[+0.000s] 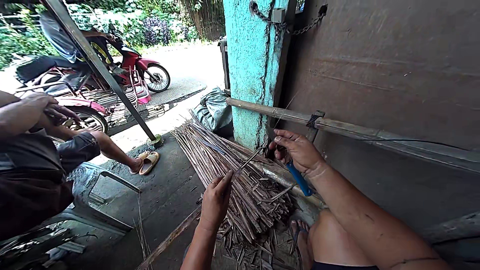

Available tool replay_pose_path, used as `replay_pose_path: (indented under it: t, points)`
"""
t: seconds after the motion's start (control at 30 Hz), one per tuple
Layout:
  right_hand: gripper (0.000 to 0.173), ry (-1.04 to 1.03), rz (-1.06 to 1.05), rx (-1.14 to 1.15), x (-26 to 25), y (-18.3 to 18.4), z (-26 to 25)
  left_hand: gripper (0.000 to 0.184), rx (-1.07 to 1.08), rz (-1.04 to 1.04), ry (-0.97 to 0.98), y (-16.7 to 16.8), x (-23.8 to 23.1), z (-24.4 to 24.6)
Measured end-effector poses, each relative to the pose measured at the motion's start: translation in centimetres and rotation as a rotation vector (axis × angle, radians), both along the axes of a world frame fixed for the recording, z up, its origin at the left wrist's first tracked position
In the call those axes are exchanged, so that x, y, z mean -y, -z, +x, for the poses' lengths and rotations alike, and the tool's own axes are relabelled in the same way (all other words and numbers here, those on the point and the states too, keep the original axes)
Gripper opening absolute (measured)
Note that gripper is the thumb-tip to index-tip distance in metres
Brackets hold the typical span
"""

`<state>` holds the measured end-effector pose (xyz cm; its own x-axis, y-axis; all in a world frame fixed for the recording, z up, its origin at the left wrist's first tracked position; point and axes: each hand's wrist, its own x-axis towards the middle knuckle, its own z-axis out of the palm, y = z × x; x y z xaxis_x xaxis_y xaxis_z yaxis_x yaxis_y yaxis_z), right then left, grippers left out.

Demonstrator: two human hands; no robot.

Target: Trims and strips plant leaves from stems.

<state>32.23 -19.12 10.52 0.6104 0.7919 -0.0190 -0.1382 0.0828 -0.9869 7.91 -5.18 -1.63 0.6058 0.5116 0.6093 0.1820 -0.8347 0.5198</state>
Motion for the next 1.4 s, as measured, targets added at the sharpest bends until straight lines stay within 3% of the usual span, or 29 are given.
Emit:
replay_pose_path:
  t: [0.13,0.43,0.67,0.87,0.97,1.07,1.27,1.4]
  points:
    - [0.029,-0.083,-0.025,-0.042,0.1,0.8,-1.6,0.031,0.051,0.047,-0.008,0.2,0.1,0.6]
    - [0.028,0.179,0.102,0.003,0.9,-1.3,1.6,0.031,0.152,0.095,-0.02,-0.2,0.4,0.7]
    - [0.027,-0.017,0.015,-0.026,1.1,0.2,-1.0,0.031,0.2,0.149,-0.01,0.3,0.2,0.9]
    - [0.029,0.295,0.148,-0.023,2.7,-2.9,3.4,0.03,0.2,0.145,-0.031,0.4,-0.1,0.0]
    - [0.031,0.122,0.101,0.009,2.9,-2.0,1.8,0.03,0.187,0.142,-0.001,0.1,-0.2,0.0]
    - [0.029,0.024,0.083,-0.012,2.4,-0.6,0.3,0.03,0.107,0.063,0.06,0.1,0.0,0.0]
    - [0.03,0.345,0.201,-0.044,3.2,-2.8,4.4,0.03,-0.101,-0.365,0.301,-0.7,-0.7,-1.5]
    - [0.038,0.102,0.108,0.073,3.5,-0.3,0.3,0.032,-0.184,-0.503,0.373,-1.1,-0.6,-1.1]
